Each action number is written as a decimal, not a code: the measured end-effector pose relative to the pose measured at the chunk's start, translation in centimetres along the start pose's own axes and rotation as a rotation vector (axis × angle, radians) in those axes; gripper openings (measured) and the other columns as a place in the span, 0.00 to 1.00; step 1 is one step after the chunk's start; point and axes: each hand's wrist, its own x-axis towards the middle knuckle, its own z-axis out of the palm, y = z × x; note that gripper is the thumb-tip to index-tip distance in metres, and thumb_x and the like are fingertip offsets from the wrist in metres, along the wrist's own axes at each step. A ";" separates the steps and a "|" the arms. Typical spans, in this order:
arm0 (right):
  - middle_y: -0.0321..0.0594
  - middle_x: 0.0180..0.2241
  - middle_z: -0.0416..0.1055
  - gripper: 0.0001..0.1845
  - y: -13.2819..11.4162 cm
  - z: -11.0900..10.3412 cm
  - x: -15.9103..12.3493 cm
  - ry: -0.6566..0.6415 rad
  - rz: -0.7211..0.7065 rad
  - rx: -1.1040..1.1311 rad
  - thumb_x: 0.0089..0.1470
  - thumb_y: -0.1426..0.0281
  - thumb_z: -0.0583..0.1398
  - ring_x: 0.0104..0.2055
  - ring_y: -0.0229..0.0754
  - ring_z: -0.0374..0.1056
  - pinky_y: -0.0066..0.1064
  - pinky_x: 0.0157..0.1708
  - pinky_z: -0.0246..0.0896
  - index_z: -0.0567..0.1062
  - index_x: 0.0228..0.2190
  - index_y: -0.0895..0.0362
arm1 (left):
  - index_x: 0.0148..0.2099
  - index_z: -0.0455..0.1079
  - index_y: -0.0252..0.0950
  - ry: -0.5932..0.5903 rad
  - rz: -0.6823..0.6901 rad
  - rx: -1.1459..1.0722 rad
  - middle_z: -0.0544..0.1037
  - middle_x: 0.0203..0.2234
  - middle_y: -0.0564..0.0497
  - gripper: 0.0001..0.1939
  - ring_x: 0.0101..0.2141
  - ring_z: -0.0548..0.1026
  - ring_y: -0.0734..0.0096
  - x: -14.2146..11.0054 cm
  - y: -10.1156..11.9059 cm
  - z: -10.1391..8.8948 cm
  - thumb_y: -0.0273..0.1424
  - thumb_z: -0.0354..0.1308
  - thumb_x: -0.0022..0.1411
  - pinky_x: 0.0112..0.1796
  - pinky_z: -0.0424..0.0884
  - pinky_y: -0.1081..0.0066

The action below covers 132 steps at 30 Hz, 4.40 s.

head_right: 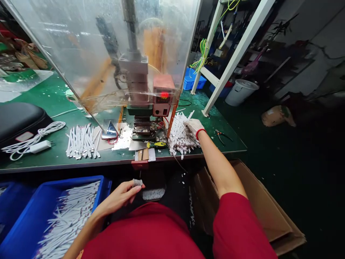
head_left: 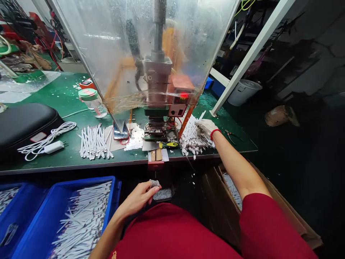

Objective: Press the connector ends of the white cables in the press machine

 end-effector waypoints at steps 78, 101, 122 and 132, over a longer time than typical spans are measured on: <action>0.32 0.18 0.62 0.15 0.7 16.9 -13.2 -0.683 0.187 0.536 0.44 0.61 0.67 0.16 0.29 0.53 0.20 0.13 0.47 0.74 0.26 0.60 | 0.34 0.73 0.28 0.165 -0.009 -0.628 0.78 0.20 0.45 0.26 0.20 0.77 0.69 3.8 2.9 -0.2 0.50 0.60 0.55 0.22 0.71 0.75; 0.38 0.22 0.71 0.09 -0.1 19.5 -11.5 -0.507 0.166 0.734 0.47 0.66 0.65 0.21 0.36 0.64 0.27 0.21 0.63 0.74 0.28 0.60 | 0.35 0.72 0.28 0.206 -0.023 -0.650 0.78 0.20 0.44 0.32 0.20 0.78 0.66 4.4 3.7 0.7 0.57 0.57 0.54 0.22 0.71 0.75; 0.37 0.18 0.68 0.12 -0.7 19.8 -11.5 -0.469 0.188 0.634 0.50 0.65 0.65 0.16 0.34 0.63 0.25 0.16 0.64 0.72 0.26 0.61 | 0.37 0.70 0.29 0.156 -0.027 -0.691 0.77 0.20 0.45 0.38 0.18 0.76 0.66 4.8 3.8 0.6 0.63 0.56 0.47 0.20 0.69 0.73; 0.37 0.20 0.68 0.13 -2.4 18.7 -12.5 -0.499 0.130 0.683 0.48 0.65 0.67 0.17 0.33 0.63 0.25 0.15 0.63 0.72 0.26 0.61 | 0.33 0.68 0.29 0.210 0.032 -0.680 0.76 0.20 0.46 0.35 0.19 0.75 0.68 4.6 4.0 1.4 0.61 0.57 0.47 0.20 0.67 0.74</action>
